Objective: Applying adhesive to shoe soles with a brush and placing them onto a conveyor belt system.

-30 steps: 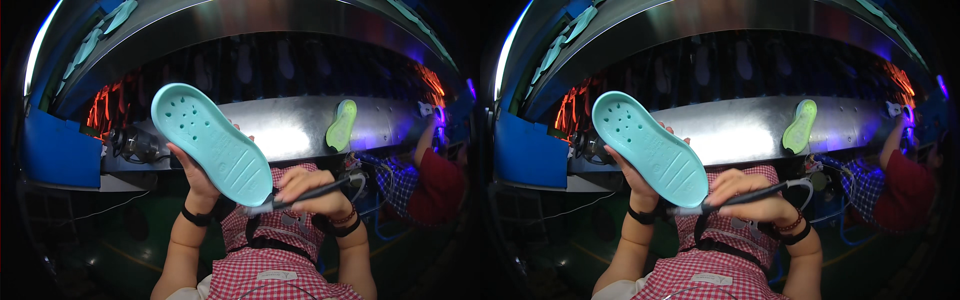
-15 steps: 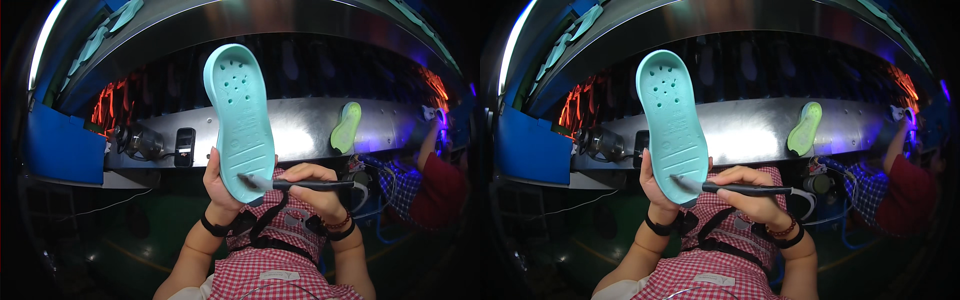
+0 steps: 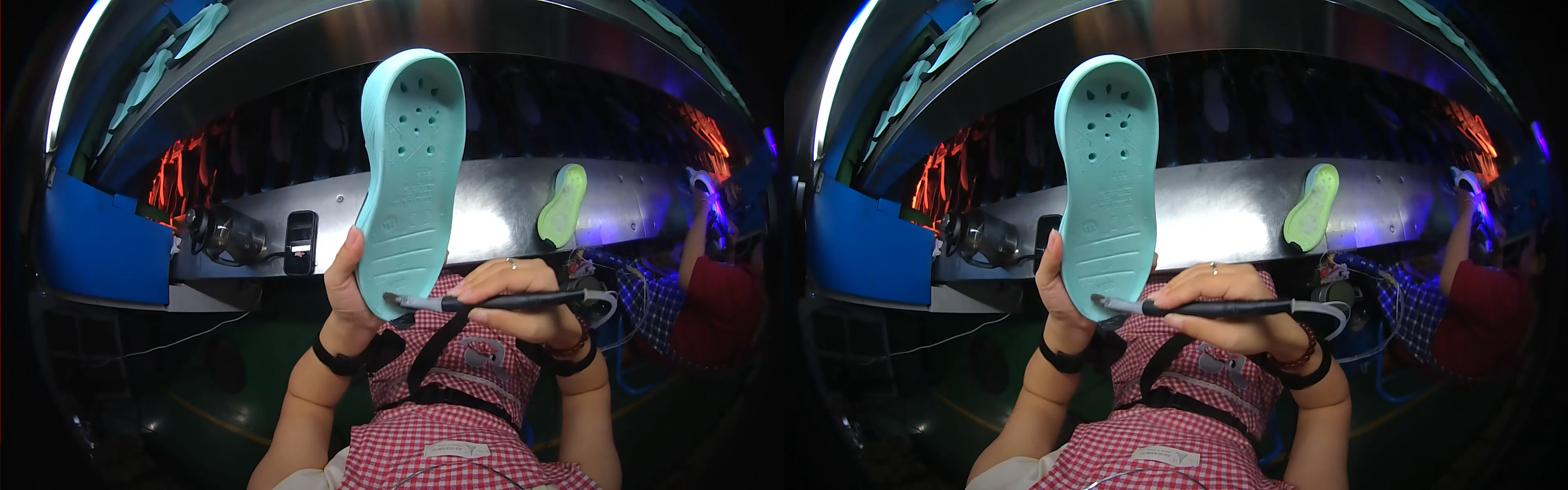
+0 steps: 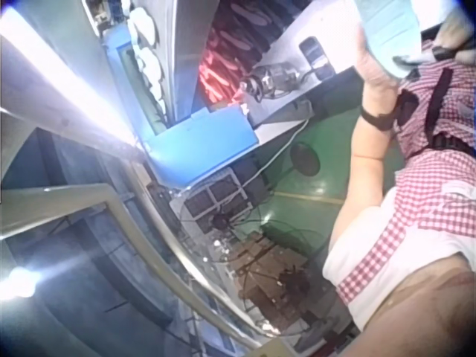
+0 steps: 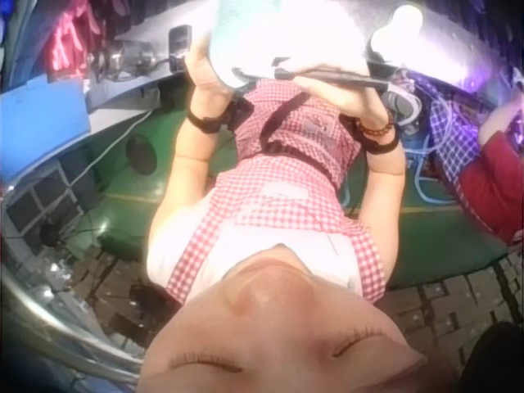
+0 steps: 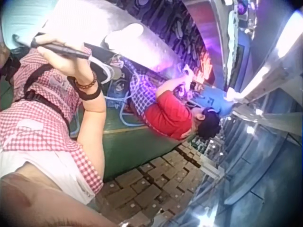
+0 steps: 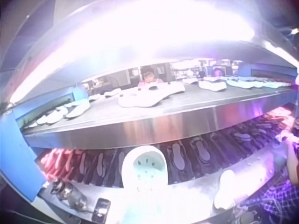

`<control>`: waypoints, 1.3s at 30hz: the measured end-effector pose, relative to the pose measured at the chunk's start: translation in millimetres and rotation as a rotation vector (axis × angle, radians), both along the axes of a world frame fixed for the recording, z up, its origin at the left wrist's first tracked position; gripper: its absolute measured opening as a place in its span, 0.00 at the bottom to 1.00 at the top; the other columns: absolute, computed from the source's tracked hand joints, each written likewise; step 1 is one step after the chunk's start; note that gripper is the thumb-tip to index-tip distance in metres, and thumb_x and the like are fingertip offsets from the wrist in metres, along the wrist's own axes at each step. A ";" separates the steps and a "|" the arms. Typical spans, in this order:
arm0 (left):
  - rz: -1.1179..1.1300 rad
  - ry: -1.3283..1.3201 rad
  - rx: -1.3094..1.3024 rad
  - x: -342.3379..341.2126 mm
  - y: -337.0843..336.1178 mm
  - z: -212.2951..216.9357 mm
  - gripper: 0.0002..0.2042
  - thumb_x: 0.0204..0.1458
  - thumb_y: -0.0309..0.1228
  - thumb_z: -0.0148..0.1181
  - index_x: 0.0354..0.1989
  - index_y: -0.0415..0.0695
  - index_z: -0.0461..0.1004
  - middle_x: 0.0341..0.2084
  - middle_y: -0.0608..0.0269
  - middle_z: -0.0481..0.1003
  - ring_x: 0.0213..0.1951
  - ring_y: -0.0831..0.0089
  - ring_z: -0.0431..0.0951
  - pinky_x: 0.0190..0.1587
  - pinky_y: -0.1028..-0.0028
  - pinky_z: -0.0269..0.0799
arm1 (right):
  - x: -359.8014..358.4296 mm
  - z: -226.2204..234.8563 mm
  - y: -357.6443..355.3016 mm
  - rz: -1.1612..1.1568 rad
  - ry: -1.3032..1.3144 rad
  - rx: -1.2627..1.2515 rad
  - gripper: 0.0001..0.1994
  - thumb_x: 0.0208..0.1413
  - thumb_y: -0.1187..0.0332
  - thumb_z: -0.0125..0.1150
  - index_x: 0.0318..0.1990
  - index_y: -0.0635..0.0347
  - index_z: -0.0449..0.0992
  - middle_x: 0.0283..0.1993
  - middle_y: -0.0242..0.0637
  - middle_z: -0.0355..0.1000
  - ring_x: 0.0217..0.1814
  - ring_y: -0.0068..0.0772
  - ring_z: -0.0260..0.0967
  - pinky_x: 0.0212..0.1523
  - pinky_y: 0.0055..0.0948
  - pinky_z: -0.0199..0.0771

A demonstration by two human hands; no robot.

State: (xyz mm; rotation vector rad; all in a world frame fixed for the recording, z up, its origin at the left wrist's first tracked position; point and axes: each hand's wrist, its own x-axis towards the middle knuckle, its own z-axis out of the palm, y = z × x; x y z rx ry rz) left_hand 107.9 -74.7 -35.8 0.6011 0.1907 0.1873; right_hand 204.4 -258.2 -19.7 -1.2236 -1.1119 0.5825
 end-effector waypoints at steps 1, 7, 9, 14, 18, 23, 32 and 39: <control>-0.002 0.000 0.000 1.0 0.4 1.1 0.28 0.55 0.46 0.39 0.58 0.37 0.54 0.49 0.46 0.66 0.47 0.57 0.71 0.50 0.60 0.68 | -2.4 -0.8 -0.6 -0.014 -0.047 -0.002 0.10 0.40 0.78 0.64 0.33 0.65 0.76 0.35 0.43 0.75 0.39 0.35 0.74 0.41 0.28 0.73; -0.203 0.144 -0.208 1.9 9.8 -0.5 0.25 0.56 0.40 0.39 0.57 0.36 0.55 0.47 0.46 0.68 0.45 0.58 0.73 0.48 0.63 0.70 | -3.4 12.2 -13.0 0.094 0.003 0.016 0.09 0.38 0.77 0.64 0.31 0.64 0.77 0.35 0.46 0.74 0.38 0.40 0.73 0.41 0.32 0.72; -0.271 0.164 -0.178 5.6 9.9 1.5 0.24 0.55 0.38 0.42 0.56 0.34 0.56 0.45 0.46 0.69 0.44 0.61 0.74 0.47 0.66 0.71 | 7.1 5.2 -10.4 0.088 -0.199 -0.059 0.09 0.41 0.76 0.63 0.33 0.63 0.77 0.37 0.43 0.75 0.39 0.39 0.74 0.41 0.31 0.72; -0.592 0.338 0.060 2.9 18.1 3.9 0.24 0.54 0.38 0.46 0.54 0.32 0.58 0.44 0.47 0.69 0.42 0.65 0.74 0.45 0.70 0.71 | 17.9 23.8 -20.9 0.374 -0.251 -0.204 0.10 0.43 0.76 0.59 0.37 0.62 0.76 0.40 0.44 0.74 0.42 0.41 0.73 0.42 0.30 0.73; -0.641 0.415 0.084 4.6 13.3 16.9 0.25 0.53 0.37 0.48 0.55 0.32 0.58 0.46 0.47 0.69 0.44 0.65 0.74 0.47 0.71 0.70 | 20.3 3.0 -19.1 0.290 -0.241 -0.105 0.10 0.44 0.73 0.58 0.36 0.61 0.76 0.41 0.43 0.73 0.39 0.39 0.74 0.39 0.29 0.74; -0.630 0.453 0.107 -1.8 20.4 11.1 0.23 0.54 0.35 0.48 0.53 0.30 0.59 0.42 0.45 0.70 0.40 0.67 0.76 0.40 0.73 0.75 | 26.8 22.3 -27.1 0.418 -0.619 -0.395 0.10 0.44 0.72 0.54 0.37 0.57 0.76 0.42 0.38 0.74 0.38 0.37 0.74 0.36 0.28 0.73; -0.573 0.534 0.165 -8.7 27.1 6.1 0.24 0.53 0.39 0.50 0.50 0.29 0.62 0.40 0.47 0.71 0.37 0.70 0.76 0.36 0.77 0.75 | 44.7 19.4 -29.2 0.330 -0.559 -0.346 0.11 0.46 0.72 0.54 0.40 0.59 0.74 0.41 0.40 0.73 0.41 0.39 0.72 0.40 0.29 0.72; -0.484 0.466 0.148 -6.0 32.9 3.5 0.24 0.54 0.38 0.48 0.53 0.31 0.59 0.42 0.47 0.70 0.40 0.66 0.76 0.42 0.72 0.74 | 38.0 1.8 -39.3 0.254 -0.250 -0.369 0.11 0.45 0.78 0.58 0.40 0.67 0.74 0.41 0.46 0.73 0.42 0.40 0.73 0.44 0.31 0.72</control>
